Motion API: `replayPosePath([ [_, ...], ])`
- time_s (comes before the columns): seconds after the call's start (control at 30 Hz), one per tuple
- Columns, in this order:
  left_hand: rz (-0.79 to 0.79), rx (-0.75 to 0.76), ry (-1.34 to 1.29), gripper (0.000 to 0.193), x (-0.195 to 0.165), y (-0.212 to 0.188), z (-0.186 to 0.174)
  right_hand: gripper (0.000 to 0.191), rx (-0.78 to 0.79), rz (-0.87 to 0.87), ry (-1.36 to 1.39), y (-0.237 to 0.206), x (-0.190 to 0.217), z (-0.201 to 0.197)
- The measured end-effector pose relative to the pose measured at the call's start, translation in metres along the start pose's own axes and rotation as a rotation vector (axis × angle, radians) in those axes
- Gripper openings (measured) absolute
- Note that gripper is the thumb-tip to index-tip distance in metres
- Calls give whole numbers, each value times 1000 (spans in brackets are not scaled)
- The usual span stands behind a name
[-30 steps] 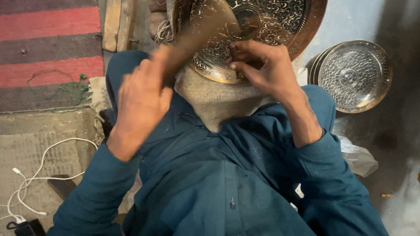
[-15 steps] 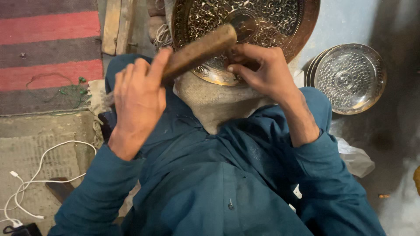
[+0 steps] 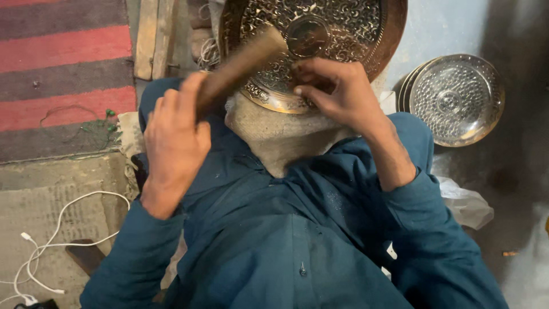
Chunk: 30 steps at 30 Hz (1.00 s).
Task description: The person sits cross-legged on the floor with an ornate brass tray resting on a cloth pad on their lap. They hold a small punch against the tray's embossed border with one hand and repeatedly strike it with a wooden mallet in the other hand, repositioning the punch along the rim to work the decoration, briefly pausing at one point before resuming.
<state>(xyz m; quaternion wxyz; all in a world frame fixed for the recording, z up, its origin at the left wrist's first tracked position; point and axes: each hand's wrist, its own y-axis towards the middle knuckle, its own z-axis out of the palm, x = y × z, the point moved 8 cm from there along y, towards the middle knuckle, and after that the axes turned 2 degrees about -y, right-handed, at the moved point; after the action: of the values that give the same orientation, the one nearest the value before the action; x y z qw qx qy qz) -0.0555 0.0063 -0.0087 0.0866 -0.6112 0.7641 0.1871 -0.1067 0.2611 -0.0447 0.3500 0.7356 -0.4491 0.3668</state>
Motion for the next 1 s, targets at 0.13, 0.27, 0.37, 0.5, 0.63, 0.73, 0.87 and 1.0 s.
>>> replayPosePath([
  [0.13, -33, -31, -436, 66, 6, -3, 2, 31, 30, -6, 14, -3, 0, 0],
  [0.27, -96, 36, -428, 65, 2, -10, 25, 30, 44, -26, -53, -4, -2, -1],
  [0.37, -24, -27, -414, 65, -6, -11, 26, 31, 71, -42, 60, -2, -4, 2],
  [0.5, -83, -107, -472, 63, -2, -5, 20, 33, 59, -35, 0, -1, -7, 2],
  [0.63, -133, 8, -386, 60, -3, 1, 19, 33, 42, -59, -76, -1, -6, 0],
  [0.73, -28, 75, -142, 67, -10, 1, 14, 34, 48, -9, -81, -1, -9, 0],
  [0.87, 9, 64, -92, 71, -12, 2, 11, 35, 49, 2, -102, 0, -8, 0],
  [1.0, 10, -67, -376, 70, -10, 2, 2, 35, 36, -18, -59, -1, -3, -2],
])
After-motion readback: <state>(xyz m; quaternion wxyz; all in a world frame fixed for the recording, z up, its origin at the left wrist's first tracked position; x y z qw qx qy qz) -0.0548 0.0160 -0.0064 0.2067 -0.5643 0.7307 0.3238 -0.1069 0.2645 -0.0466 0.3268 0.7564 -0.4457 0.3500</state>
